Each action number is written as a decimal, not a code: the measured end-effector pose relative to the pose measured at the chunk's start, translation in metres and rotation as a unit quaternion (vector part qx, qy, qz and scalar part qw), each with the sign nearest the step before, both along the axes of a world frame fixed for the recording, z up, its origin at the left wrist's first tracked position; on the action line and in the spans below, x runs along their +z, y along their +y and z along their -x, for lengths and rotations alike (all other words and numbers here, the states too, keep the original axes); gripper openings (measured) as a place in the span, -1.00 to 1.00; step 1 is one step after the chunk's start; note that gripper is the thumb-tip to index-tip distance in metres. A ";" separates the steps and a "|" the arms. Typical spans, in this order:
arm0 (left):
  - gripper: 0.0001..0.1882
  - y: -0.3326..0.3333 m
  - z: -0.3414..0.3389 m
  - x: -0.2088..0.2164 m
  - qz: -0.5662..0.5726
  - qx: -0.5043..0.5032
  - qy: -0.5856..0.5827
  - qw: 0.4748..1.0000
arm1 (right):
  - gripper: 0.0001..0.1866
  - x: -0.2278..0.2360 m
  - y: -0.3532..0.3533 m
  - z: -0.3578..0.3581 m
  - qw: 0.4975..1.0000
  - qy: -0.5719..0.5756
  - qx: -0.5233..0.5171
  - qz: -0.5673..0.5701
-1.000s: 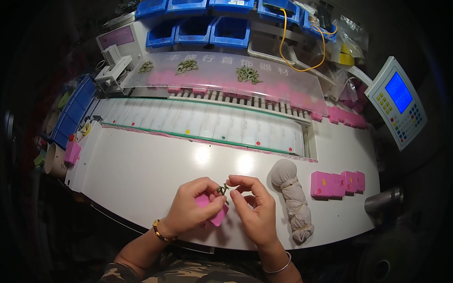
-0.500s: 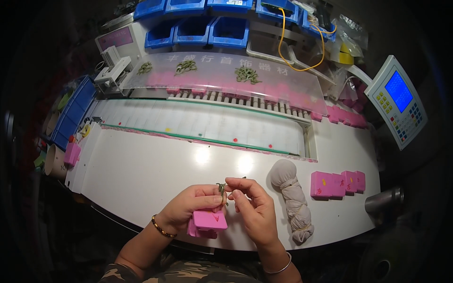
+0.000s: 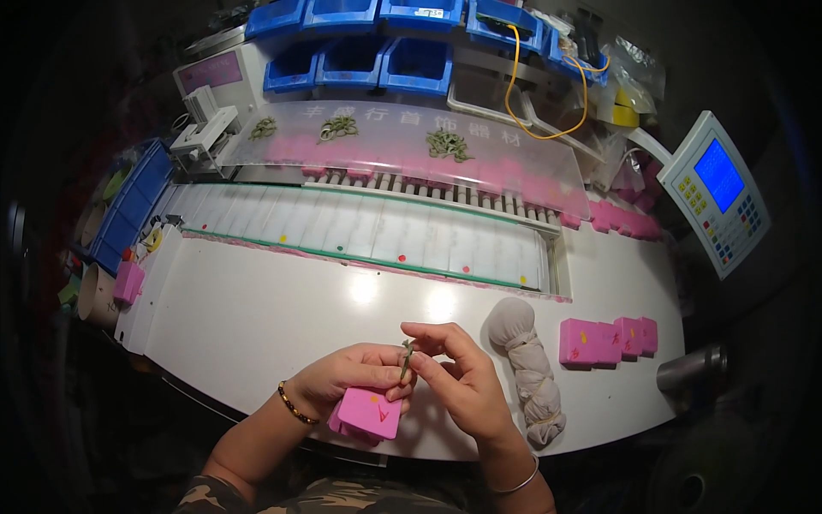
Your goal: The person assembles jewelry components by inserting small decorative items into pink molds by hand at a workstation.
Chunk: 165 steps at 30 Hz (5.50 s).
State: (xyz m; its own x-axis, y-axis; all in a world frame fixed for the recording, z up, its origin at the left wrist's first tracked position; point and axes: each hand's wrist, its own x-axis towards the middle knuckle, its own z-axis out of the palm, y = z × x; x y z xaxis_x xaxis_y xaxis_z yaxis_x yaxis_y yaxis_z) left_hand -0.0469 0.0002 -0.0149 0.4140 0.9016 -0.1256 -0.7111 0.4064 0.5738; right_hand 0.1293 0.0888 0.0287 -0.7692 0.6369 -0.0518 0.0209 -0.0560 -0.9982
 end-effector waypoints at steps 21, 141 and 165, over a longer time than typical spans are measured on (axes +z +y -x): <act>-0.77 0.009 0.004 -0.009 0.046 0.121 0.095 0.987 | -0.76 0.000 0.039 0.014 0.998 -0.002 -0.031 -0.047; -0.62 0.007 -0.002 0.008 -0.148 0.259 0.257 0.919 | -0.80 -0.003 0.002 0.006 0.979 0.089 -0.098 -0.153; -0.55 0.044 0.163 -0.023 -0.035 0.505 0.754 0.418 | -0.42 -0.019 0.003 -0.030 0.954 -0.035 -0.232 -0.186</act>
State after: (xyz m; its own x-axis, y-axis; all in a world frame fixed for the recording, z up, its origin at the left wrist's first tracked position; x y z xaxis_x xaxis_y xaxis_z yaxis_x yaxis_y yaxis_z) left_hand -0.2099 0.0444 -0.0384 -0.6848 0.5439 0.4850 0.6928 0.2794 0.6648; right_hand 0.1588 0.0923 0.0094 -0.4030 0.8925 0.2025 0.1472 0.2816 -0.9482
